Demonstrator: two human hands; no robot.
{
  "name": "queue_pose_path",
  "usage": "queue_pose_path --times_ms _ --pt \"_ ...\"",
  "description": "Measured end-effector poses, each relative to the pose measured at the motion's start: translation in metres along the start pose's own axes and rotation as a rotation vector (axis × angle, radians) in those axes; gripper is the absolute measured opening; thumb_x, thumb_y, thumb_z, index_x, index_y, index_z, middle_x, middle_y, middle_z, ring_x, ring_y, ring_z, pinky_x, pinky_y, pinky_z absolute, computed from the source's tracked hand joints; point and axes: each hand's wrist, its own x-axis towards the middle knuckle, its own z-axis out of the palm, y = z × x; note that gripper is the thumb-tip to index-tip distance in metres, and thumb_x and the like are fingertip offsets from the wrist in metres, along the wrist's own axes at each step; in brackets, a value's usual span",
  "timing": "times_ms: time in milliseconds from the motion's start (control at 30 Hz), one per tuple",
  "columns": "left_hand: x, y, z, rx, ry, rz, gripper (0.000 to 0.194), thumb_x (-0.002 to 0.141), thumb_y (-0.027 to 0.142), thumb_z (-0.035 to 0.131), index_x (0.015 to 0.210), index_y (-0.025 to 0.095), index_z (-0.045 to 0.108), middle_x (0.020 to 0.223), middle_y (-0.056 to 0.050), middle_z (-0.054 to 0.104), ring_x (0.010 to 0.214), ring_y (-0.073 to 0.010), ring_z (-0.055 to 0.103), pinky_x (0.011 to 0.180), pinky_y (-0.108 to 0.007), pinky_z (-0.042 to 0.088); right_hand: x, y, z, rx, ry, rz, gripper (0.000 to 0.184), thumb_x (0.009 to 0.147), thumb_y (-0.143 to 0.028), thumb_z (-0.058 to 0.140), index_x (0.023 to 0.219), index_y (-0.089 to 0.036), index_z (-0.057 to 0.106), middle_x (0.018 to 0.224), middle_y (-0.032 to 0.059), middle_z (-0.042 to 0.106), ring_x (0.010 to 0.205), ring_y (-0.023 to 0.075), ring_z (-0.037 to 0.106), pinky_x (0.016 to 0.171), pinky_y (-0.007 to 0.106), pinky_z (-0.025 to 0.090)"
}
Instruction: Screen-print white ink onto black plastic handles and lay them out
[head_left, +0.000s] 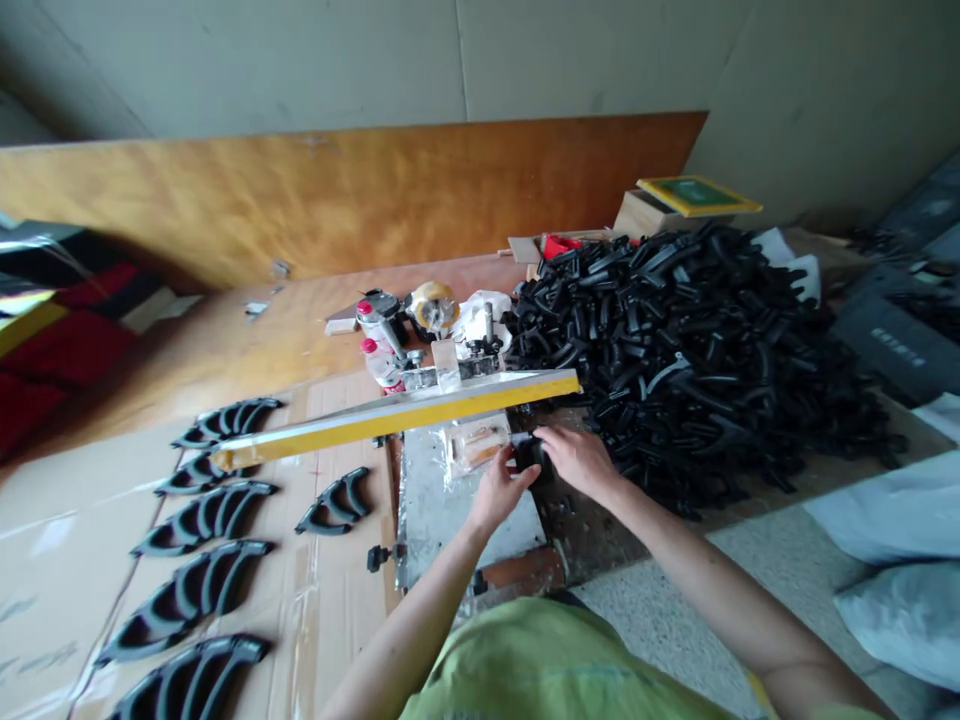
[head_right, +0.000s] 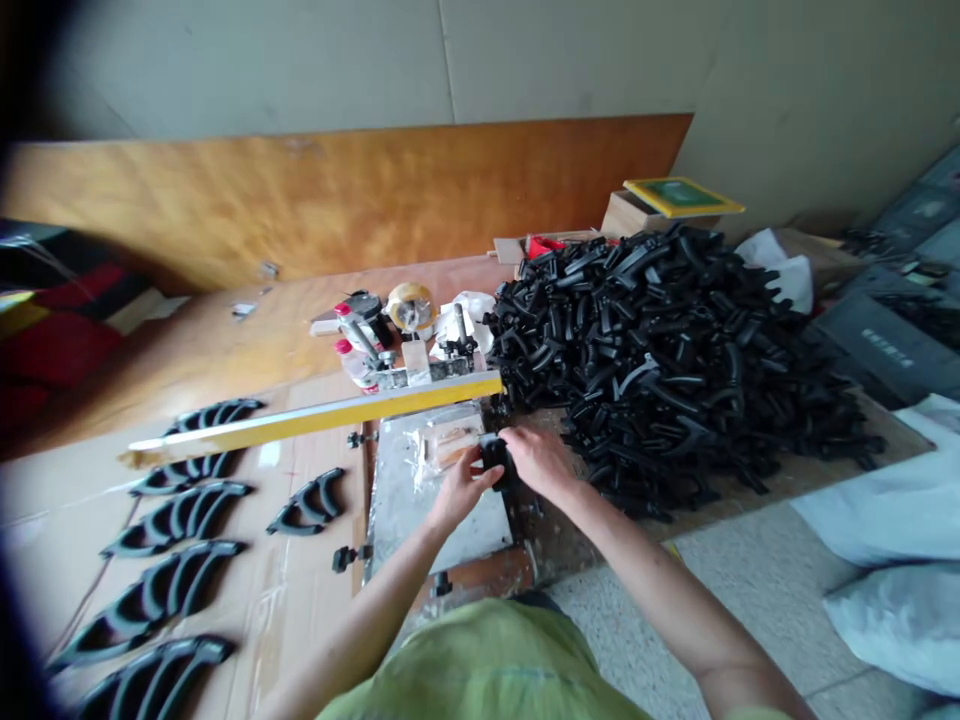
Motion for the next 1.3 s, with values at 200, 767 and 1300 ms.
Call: queue_pose_path --times_ms 200,767,1300 --pt "0.005 0.014 0.009 -0.134 0.035 0.127 0.053 0.081 0.044 0.062 0.126 0.019 0.054 0.132 -0.014 0.056 0.109 -0.0238 0.061 0.082 -0.034 0.054 0.052 0.096 -0.041 -0.208 0.227 0.139 0.028 0.094 -0.020 0.040 0.111 -0.024 0.062 0.107 0.0063 0.065 0.097 0.0194 0.058 0.072 0.027 0.043" --pt "-0.129 -0.116 -0.090 -0.132 0.491 -0.275 0.048 0.076 0.055 0.061 0.106 0.017 0.067 0.108 -0.011 0.071 0.093 -0.0248 0.068 0.078 -0.034 0.052 0.136 0.113 -0.004 -0.207 0.114 -0.135 0.015 0.079 -0.011 0.053 0.086 -0.014 0.066 0.098 0.0163 0.064 0.101 0.0292 0.052 0.080 0.039 0.041" --pt "-0.110 -0.104 -0.119 -0.280 0.487 -0.179 0.050 0.073 0.053 0.066 0.104 0.015 0.068 0.100 -0.011 0.072 0.089 -0.0221 0.067 0.077 -0.031 0.053 0.106 -0.027 0.124 0.361 0.118 -0.464 0.026 0.086 -0.012 0.053 0.097 -0.021 0.075 0.094 0.0074 0.068 0.094 0.0209 0.056 0.085 0.036 0.046"
